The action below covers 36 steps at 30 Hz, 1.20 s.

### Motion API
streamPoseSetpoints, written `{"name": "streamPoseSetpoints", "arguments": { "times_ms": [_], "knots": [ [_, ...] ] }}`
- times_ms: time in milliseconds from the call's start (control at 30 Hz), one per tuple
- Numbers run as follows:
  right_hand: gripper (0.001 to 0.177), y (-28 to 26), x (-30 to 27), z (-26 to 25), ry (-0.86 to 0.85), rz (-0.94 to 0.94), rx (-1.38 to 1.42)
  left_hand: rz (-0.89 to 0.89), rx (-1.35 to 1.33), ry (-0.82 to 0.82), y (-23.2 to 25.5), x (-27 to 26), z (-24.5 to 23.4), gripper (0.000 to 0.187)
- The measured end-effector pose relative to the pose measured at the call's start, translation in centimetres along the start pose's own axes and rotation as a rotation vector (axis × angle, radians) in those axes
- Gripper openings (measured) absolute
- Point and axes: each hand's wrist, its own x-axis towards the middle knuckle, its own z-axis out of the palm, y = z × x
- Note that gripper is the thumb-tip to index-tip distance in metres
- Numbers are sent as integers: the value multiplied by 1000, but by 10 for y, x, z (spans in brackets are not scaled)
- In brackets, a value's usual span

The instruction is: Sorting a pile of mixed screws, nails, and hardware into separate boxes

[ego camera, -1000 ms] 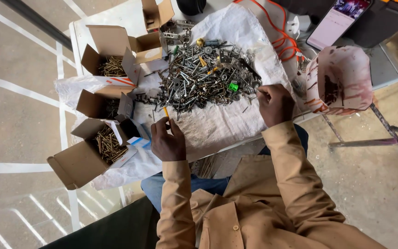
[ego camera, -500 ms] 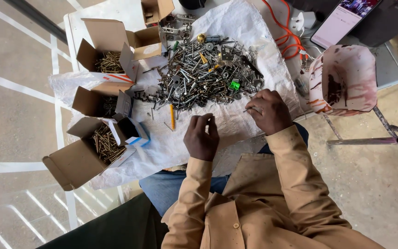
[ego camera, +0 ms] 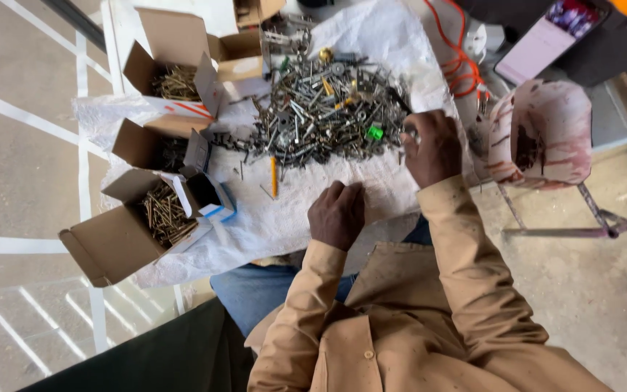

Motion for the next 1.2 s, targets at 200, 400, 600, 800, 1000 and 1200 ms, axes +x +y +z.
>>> {"name": "streamPoseSetpoints", "arguments": {
  "times_ms": [200,400,600,800,1000,1200],
  "knots": [
    [15,-36,8,47,-103,-216,202,31,2,28,-5,-3,3,9],
    [14,8,9,63,17,-176,47,14,9,58,1,-10,-15,5],
    [13,-51,14,68,-67,-267,206,49,-14,65,-2,-11,-12,4],
    [16,-86,20,91,-146,-340,210,54,-85,47,-13,-28,0,11],
    [17,-57,26,79,-126,-198,122,75,-74,71,-11,-22,-8,11],
    [13,-53,23,68,-24,-168,71,58,-115,73,-8,-22,-12,9]
  ]
}}
